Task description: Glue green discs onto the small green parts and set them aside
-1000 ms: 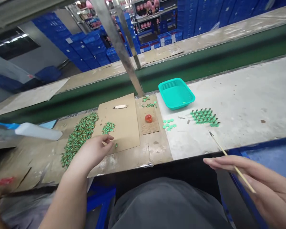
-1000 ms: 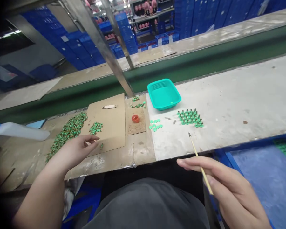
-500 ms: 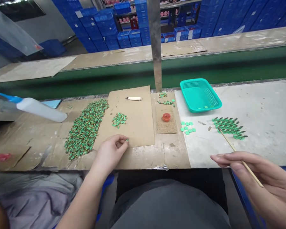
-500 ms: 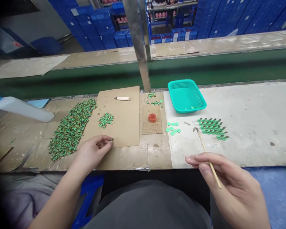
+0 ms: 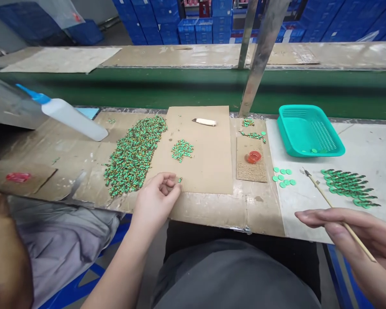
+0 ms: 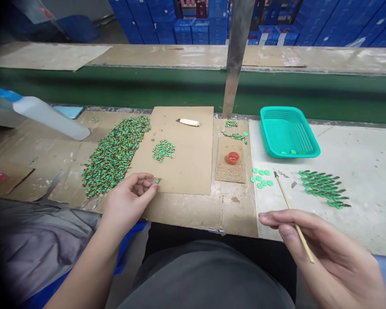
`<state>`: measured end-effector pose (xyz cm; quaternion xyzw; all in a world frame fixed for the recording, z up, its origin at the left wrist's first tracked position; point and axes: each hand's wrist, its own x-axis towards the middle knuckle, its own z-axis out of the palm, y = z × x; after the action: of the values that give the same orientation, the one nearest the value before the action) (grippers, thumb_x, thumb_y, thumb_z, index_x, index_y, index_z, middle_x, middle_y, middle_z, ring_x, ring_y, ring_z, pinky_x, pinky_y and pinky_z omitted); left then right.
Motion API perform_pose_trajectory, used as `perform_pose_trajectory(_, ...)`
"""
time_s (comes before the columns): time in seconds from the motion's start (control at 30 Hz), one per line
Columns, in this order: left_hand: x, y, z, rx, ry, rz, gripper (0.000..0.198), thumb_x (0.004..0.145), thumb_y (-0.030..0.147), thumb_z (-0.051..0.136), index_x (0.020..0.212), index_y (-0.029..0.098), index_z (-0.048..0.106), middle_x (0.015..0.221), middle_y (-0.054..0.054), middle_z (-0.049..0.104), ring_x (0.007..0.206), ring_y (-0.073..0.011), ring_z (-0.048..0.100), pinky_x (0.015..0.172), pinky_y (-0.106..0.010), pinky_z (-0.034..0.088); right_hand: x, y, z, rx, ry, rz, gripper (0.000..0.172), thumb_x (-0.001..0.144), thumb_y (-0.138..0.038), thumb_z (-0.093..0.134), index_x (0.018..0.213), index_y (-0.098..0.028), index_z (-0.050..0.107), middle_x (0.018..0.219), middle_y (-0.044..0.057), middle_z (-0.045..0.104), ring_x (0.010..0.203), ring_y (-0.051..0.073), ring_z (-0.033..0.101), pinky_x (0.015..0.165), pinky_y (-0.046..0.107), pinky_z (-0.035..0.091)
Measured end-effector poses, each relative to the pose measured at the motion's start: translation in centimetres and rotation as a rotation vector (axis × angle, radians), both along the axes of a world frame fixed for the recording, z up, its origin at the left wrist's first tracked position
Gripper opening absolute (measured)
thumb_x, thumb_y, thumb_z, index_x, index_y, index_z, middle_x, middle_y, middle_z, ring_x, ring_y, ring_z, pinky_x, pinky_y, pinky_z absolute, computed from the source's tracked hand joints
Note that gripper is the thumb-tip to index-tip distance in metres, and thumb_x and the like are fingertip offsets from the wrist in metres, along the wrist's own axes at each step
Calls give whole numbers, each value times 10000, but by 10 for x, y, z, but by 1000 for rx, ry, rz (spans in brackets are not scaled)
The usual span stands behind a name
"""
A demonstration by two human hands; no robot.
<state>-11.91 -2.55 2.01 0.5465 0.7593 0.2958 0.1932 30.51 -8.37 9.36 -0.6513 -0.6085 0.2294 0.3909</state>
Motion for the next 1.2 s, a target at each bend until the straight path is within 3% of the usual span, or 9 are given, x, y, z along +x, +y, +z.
perform_pose_trajectory(0.13, -3, -5, 1, 11, 1, -31, 352, 917, 554, 748, 1094, 264, 838, 940, -45, 828, 779, -235, 715, 842, -393, 640, -10, 1, 4, -74, 4, -28, 291, 1158, -741, 720, 1043, -563, 920, 1104, 100, 957, 1100, 363, 951, 967, 468, 849)
perform_pose_trajectory(0.3, -2, -8, 4, 35, 6, -72, 280, 902, 518, 784, 1030, 282, 862, 918, -49, 803, 859, -270, 739, 947, -426, 637, -8, 10, -1, 119, -65, 138, 119, 1123, -448, 828, 1092, -425, 941, 1037, 14, 968, 921, 288, 967, 812, 318, 847)
perform_pose_trajectory(0.37, 1, -8, 4, 54, -3, -75, 272, 917, 524, 797, 1021, 279, 854, 931, -62, 800, 908, -287, 751, 971, -429, 631, -9, 13, -2, 145, -82, 176, 117, 1098, -351, 831, 1103, -398, 938, 1042, -19, 970, 903, 251, 967, 819, 253, 826)
perform_pose_trajectory(0.57, 11, -1, 3, 68, -146, -62, 217, 920, 496, 809, 902, 281, 834, 991, -93, 818, 998, -316, 730, 1017, -446, 578, -16, 16, -1, 141, -77, 218, 171, 1105, -270, 812, 1114, -394, 929, 1037, -39, 965, 901, 214, 962, 861, 199, 796)
perform_pose_trajectory(0.73, 14, 0, 14, 11, -537, -15, 375, 824, 578, 967, 881, 239, 818, 827, -45, 688, 796, -224, 577, 752, -344, 504, -17, 15, -5, 90, -61, 238, 122, 1140, -356, 805, 1131, -365, 927, 1040, -13, 967, 926, 230, 967, 855, 226, 799)
perform_pose_trajectory(0.9, 24, -6, 46, -88, -1125, -35, 631, 771, 705, 1059, 891, 204, 694, 825, 18, 523, 660, -108, 385, 518, -217, 340, -28, 23, 0, 150, -46, 308, 151, 1152, -369, 784, 1086, -364, 920, 989, -45, 970, 851, 180, 964, 832, 152, 762)
perform_pose_trajectory(1.03, 39, -11, 62, -135, -1465, -52, 591, 796, 504, 1106, 888, 200, 607, 873, 42, 457, 663, -67, 333, 485, -135, 336, -40, 29, 6, 202, -43, 352, 159, 1146, -363, 786, 1084, -375, 932, 993, -68, 972, 823, 145, 959, 866, 104, 727)
perform_pose_trajectory(1.2, 49, -18, 65, -145, -1711, -50, 502, 861, 338, 1094, 935, 184, 622, 912, 51, 465, 653, -32, 382, 496, -78, 394, -47, 29, 12, 205, -35, 419, 222, 1135, -257, 735, 1127, -382, 919, 1037, -76, 976, 885, 141, 970, 890, 94, 719)
